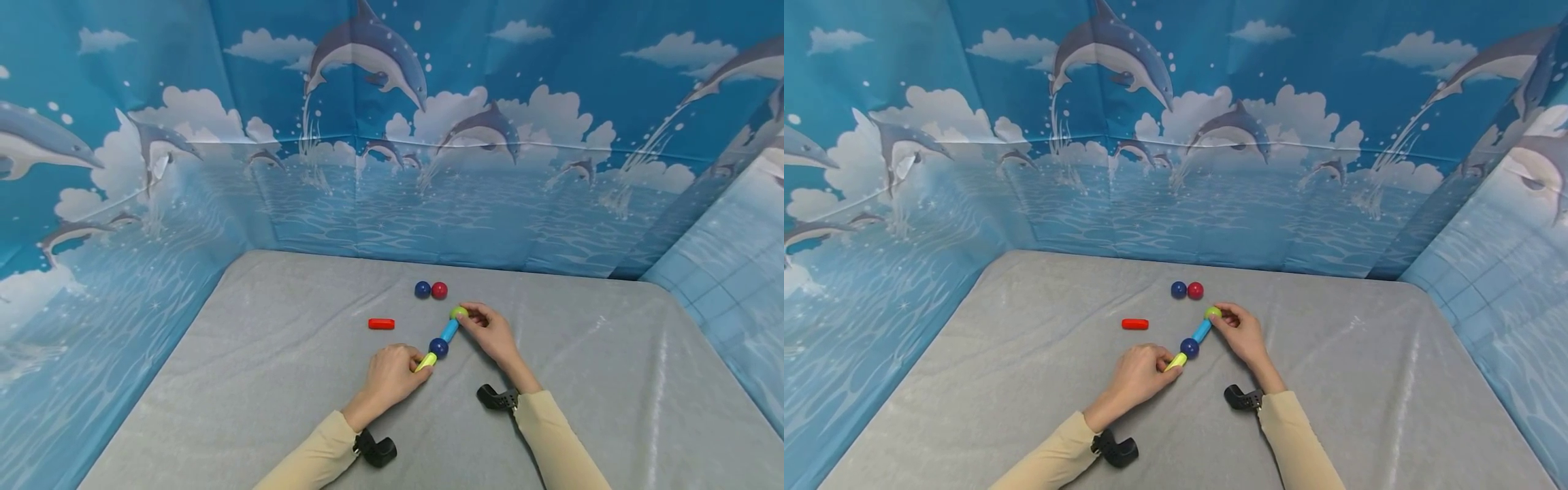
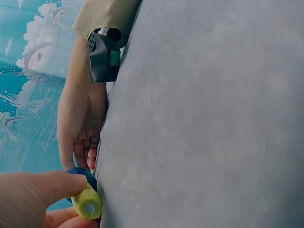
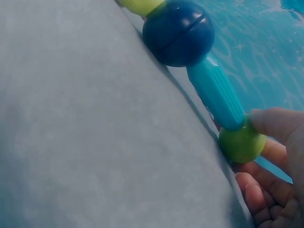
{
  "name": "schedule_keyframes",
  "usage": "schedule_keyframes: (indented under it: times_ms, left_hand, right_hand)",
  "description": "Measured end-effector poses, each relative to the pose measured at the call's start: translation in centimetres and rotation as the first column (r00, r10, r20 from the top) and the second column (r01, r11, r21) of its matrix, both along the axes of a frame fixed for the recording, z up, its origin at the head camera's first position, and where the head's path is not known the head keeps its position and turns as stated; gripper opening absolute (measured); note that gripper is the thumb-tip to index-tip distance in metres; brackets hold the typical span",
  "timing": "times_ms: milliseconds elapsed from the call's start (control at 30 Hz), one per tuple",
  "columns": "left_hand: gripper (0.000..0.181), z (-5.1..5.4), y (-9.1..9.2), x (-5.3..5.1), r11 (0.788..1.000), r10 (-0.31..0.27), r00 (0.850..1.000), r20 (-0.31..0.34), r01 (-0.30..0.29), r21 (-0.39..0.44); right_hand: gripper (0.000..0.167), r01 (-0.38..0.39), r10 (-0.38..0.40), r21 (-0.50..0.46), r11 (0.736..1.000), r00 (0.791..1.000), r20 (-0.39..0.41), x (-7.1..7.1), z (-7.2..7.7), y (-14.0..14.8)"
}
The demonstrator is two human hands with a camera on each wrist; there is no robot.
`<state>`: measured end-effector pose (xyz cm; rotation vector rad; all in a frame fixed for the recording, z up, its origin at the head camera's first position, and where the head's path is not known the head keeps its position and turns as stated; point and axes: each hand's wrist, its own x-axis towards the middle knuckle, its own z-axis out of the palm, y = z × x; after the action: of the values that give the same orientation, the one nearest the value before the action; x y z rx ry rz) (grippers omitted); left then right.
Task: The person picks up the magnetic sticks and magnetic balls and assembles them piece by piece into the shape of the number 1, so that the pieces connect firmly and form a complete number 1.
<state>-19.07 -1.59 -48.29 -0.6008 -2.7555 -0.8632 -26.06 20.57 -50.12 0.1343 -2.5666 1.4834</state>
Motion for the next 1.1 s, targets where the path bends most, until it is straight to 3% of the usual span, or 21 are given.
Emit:
schedule_keyframes:
  times_ms: [567,767,1100]
  left_hand:
    - [0.017,0.0,0.4,-0.3,1.000,-0.015,0.999,-0.030,0.016,0.022]
    - [0.017,0.1,0.5,-0.4,0.999,-0.019,0.999,-0.035,0.020,0.028]
    - [0.018,0.0,0.9,-0.7,1.000,-0.028,0.999,-0.020,0.028,0.012]
  right_hand:
    - [0.057,0.045,-0.044,-0.025,0.999,0.997,0.059,0.8,0.7,0.2]
    - [0.051,0.071,-0.069,-0.025,0.997,0.996,0.055,1.9,1.2,0.1]
    - [0.043,0.080,-0.083,0.052,0.995,0.994,0.076,3.4,1.3,-0.2]
